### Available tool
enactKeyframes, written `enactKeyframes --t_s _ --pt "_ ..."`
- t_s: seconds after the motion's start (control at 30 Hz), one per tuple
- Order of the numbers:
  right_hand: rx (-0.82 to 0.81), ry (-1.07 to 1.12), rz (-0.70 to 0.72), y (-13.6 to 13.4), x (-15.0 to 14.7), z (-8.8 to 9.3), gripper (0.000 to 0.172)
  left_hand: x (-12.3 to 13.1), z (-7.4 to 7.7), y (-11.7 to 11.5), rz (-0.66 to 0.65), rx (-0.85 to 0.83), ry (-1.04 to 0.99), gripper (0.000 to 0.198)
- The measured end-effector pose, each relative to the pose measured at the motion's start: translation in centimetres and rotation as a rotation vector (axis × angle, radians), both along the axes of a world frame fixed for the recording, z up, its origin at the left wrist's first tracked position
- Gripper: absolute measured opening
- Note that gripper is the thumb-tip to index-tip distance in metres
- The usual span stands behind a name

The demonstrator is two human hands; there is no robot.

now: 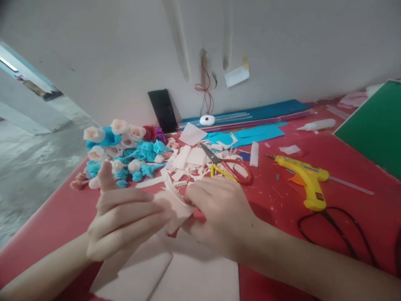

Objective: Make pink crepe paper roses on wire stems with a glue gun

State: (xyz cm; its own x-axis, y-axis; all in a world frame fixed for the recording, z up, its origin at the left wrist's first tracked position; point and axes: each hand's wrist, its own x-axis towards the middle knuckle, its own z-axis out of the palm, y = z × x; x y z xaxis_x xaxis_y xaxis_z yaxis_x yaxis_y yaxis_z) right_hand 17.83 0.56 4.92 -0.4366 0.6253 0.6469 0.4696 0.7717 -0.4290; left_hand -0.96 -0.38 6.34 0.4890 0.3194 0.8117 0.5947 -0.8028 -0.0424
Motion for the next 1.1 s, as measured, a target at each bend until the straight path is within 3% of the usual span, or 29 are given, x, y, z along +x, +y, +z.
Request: enactKeyframes --t_s 0.1,0.17,0.43,0.63,0.9,1.1 --pt "0.012 -0.009 -0.011 0.0 0.0 -0.1 0.02 0.4 0.7 0.6 -0.107 0.155 0.027 0.017" --pt "0.024 0.0 -0.017 0.0 0.0 -0.2 0.016 0.5 0.9 0.8 -0.121 0.141 0.046 0.017" --pt "0.049 0.056 -0.01 -0.1 0.2 -0.5 0.017 0.4 -0.1 1.0 -0.051 0.117 -0.021 0.016" --pt "0.107 0.061 -0.088 -0.2 0.4 0.0 0.018 0.6 0.5 1.2 -0.047 0.132 -0.05 0.014" --pt "0.099 0.07 -0.045 0.0 0.3 0.1 0.017 0.9 0.3 1.1 0.022 0.113 -0.089 0.017" --pt "0.128 0.031 -0.049 0.0 0.3 0.0 0.013 0.8 0.5 1.4 -0.035 0.107 -0.022 0.011"
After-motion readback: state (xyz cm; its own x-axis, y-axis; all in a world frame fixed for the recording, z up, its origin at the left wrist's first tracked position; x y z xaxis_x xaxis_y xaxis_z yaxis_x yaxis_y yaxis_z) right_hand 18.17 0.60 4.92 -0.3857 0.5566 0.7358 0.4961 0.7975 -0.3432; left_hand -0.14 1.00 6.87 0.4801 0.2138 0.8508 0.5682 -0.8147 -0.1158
